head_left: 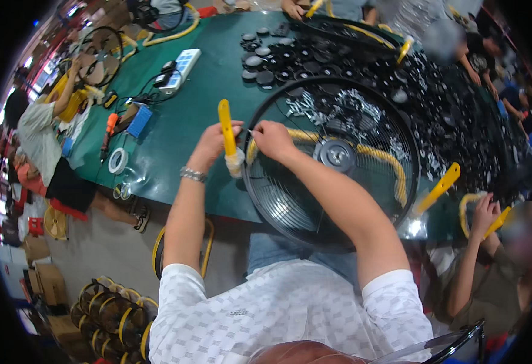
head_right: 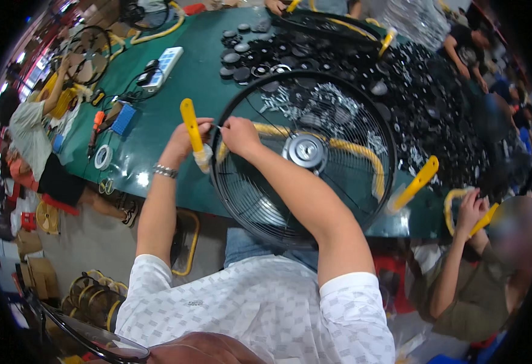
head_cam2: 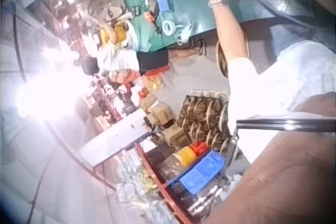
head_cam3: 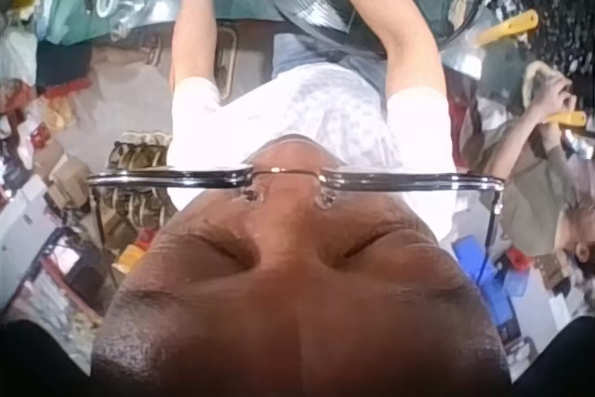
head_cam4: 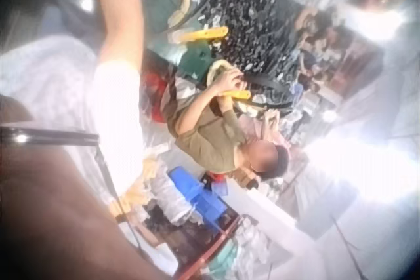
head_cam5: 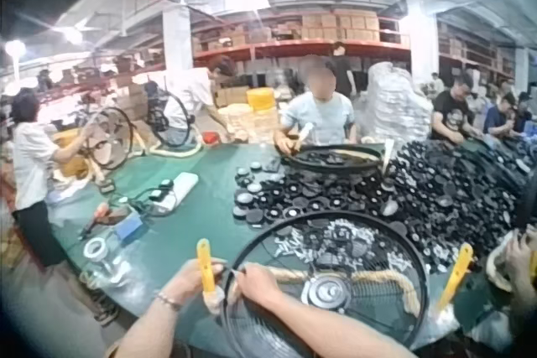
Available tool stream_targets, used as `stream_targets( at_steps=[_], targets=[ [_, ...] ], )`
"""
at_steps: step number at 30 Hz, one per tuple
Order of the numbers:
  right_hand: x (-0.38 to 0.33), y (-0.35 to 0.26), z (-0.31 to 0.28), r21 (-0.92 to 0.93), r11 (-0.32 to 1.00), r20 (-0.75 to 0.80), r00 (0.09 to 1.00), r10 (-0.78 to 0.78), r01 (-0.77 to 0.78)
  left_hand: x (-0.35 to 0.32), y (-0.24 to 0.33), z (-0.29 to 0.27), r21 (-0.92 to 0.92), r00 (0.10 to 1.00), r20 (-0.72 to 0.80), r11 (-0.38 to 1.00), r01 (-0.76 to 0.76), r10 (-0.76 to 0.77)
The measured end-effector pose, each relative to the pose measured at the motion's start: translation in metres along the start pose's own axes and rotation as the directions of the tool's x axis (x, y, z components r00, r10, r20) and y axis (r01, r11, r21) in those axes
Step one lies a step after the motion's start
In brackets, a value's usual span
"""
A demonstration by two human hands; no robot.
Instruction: Assemble a floor fan by attaching the stand components to the fan guard.
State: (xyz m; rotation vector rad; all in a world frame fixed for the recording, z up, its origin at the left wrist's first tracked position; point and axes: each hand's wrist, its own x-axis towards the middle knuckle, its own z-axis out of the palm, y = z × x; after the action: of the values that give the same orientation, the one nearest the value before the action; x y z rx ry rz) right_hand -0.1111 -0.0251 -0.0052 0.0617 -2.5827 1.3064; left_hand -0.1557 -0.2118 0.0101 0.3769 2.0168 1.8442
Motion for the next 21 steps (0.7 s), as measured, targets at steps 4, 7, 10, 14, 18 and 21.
stream_targets(
  at_steps=[4,7,10,14,18,21],
  targets=[
    [-0.001,0.006,0.009,0.005,0.994,-0.045,0.993,-0.112,0.112,0.002,-0.006,0.008,0.05,0.999,0.018,0.998,-0.038,0.037],
    [0.0,0.003,0.002,-0.073,0.953,-0.102,0.949,-0.299,0.293,-0.003,-0.008,0.008,0.055,0.996,0.023,0.994,-0.092,0.09],
    [0.002,-0.005,0.001,-0.165,0.942,-0.072,0.949,-0.307,0.292,-0.002,-0.012,0.008,0.11,0.996,0.0,0.989,-0.094,0.095],
    [0.001,-0.014,0.001,-0.103,0.966,-0.024,0.97,-0.243,0.239,-0.001,-0.021,0.011,-0.099,0.999,0.005,0.994,-0.053,0.053],
    [-0.003,-0.016,-0.005,-0.102,0.949,-0.015,0.953,-0.302,0.299,-0.005,-0.025,0.01,0.02,0.986,-0.027,0.987,-0.162,0.163],
    [-0.003,-0.015,-0.003,-0.062,0.955,0.125,0.952,-0.28,0.289,-0.009,-0.03,-0.008,0.006,1.0,0.005,1.0,-0.024,0.024]
  ],
)
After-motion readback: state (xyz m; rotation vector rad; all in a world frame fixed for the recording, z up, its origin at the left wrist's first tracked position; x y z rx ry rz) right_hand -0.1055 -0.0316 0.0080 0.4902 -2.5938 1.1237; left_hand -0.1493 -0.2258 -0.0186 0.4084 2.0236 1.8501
